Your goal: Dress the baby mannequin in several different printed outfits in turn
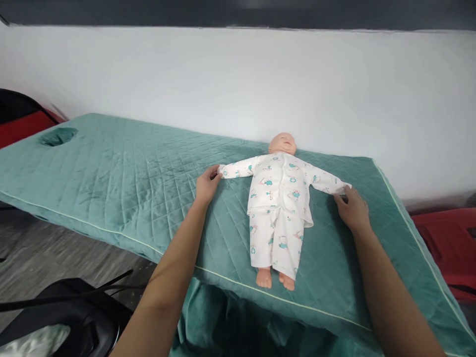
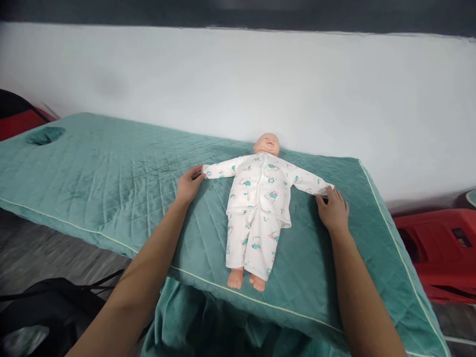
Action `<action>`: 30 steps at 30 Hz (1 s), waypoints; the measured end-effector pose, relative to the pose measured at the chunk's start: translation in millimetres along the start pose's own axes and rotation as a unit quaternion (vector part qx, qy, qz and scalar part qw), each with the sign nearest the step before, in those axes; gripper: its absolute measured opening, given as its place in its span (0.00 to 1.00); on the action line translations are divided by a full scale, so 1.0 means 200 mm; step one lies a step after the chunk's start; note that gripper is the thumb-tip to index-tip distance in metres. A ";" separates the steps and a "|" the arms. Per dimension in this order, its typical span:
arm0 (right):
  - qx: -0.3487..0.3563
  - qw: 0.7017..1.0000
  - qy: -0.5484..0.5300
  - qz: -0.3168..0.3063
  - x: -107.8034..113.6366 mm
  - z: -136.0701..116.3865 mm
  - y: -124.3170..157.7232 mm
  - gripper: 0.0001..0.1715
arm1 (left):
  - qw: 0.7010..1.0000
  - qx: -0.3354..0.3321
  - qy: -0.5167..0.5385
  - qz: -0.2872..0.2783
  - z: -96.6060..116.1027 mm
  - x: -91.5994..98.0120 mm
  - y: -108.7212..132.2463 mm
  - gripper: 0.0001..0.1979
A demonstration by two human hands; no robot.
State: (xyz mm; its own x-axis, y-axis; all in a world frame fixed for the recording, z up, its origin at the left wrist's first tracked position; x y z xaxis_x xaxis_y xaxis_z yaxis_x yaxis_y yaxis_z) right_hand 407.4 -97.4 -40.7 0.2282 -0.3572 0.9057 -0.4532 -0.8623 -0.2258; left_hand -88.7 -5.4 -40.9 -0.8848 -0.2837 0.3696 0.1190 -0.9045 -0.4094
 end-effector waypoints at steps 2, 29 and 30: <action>0.005 1.000 -0.004 0.006 -0.01 0.00 -0.01 0.36 | 1.000 0.014 0.007 0.011 -0.01 -0.01 -0.01 0.17; -0.057 0.994 -0.083 0.046 0.05 0.00 -0.02 0.31 | 0.972 0.084 0.168 0.141 -0.06 0.00 -0.11 0.15; -0.058 0.994 -0.085 0.033 0.04 0.00 -0.02 0.32 | 0.974 0.083 0.171 0.126 -0.07 0.00 -0.11 0.17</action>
State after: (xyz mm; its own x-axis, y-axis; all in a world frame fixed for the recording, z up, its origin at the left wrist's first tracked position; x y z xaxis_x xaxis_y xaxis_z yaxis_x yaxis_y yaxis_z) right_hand 411.5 -96.7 -32.3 0.3327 -0.4757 0.8143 -0.5663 -0.7912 -0.2308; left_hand -96.6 19.7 -42.9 -0.9130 -0.4064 -0.0363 0.3979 -0.8670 -0.3000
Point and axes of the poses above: each hand's wrist, its own y-axis away from the middle knuckle, its own x-axis out of the back of the hand, z = x × y, the point moved 3 cm from there along -y, towards the middle knuckle, and after that the axes turned 7 degrees about -x, right-handed, at the moved point
